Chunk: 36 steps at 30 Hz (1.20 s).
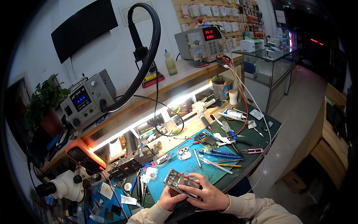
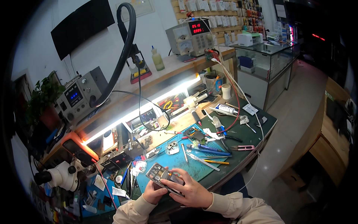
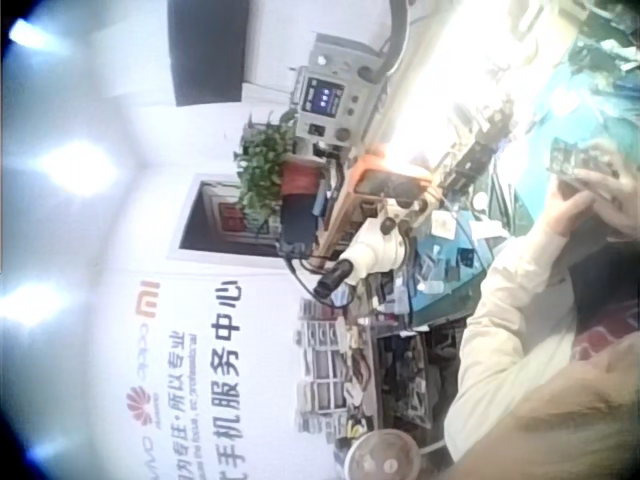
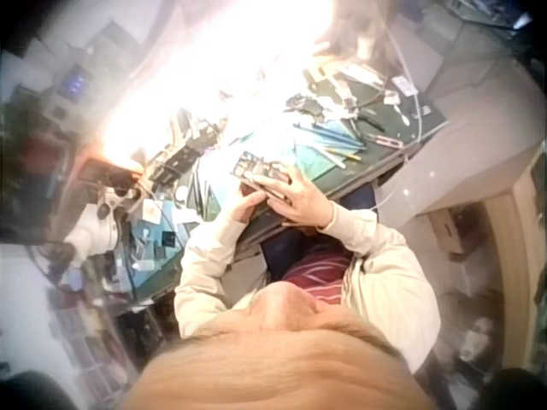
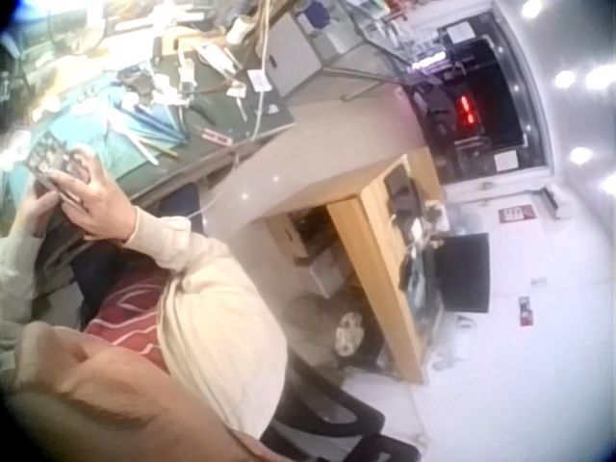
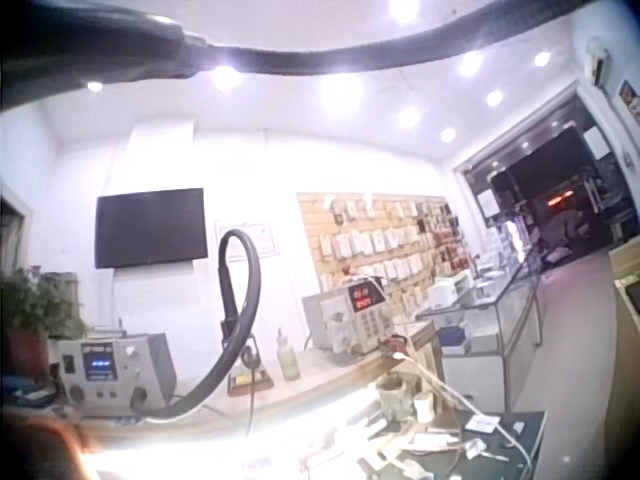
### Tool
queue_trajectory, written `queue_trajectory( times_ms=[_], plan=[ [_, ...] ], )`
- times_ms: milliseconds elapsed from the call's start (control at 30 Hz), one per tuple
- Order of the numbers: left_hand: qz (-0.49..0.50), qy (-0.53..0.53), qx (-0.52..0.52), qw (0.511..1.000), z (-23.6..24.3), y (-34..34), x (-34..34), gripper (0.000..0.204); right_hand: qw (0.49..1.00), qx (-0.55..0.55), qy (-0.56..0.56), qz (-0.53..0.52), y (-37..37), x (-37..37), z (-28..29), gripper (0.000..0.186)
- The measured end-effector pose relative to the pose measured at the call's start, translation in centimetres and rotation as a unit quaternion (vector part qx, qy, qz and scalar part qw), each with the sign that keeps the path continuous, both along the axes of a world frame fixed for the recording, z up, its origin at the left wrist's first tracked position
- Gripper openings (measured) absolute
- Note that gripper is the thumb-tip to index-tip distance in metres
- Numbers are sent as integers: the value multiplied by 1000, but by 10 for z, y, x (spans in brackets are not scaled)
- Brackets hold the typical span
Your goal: The person disassembles a smartphone, removes the battery, and uses a multimeter to test the circuit board. They then reconnect the battery and reassemble the phone.
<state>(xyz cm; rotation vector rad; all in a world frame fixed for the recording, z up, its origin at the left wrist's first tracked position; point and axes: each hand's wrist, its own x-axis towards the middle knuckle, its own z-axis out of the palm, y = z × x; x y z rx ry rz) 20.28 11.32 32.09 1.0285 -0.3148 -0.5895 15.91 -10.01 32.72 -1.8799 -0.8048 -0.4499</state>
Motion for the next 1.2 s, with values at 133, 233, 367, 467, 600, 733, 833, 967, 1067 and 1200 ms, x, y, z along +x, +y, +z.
queue_trajectory(
  times_ms=[133,233,367,467,600,733,833,967,1067,1200],
  plan=[
    [6,5,8,1000,-2,0,0,99,1000,16,10,14,0,0,-4,56],
    [7,8,3,1000,-4,1,0,99,1000,13,8,11,1,1,-4,57],
    [6,10,2,1000,-5,1,0,99,1000,20,-3,8,0,1,-4,58],
    [8,5,5,1000,-5,1,1,99,999,38,10,14,1,1,-7,61],
    [4,4,3,1000,-6,0,2,99,999,39,20,19,1,1,-8,61],
    [-13,-57,-41,997,-20,3,2,98,987,74,128,58,-7,-3,3,58],
    [7,-75,-40,996,-12,-4,3,96,892,281,302,182,-22,10,-14,62],
    [47,-72,-9,996,-3,-3,5,84,707,475,438,288,-45,20,2,66],
    [52,-37,-21,998,-10,3,10,73,588,557,468,353,-42,25,-13,67],
    [75,0,-18,997,-16,3,14,60,558,570,491,349,-37,27,-22,67]
  ],
)
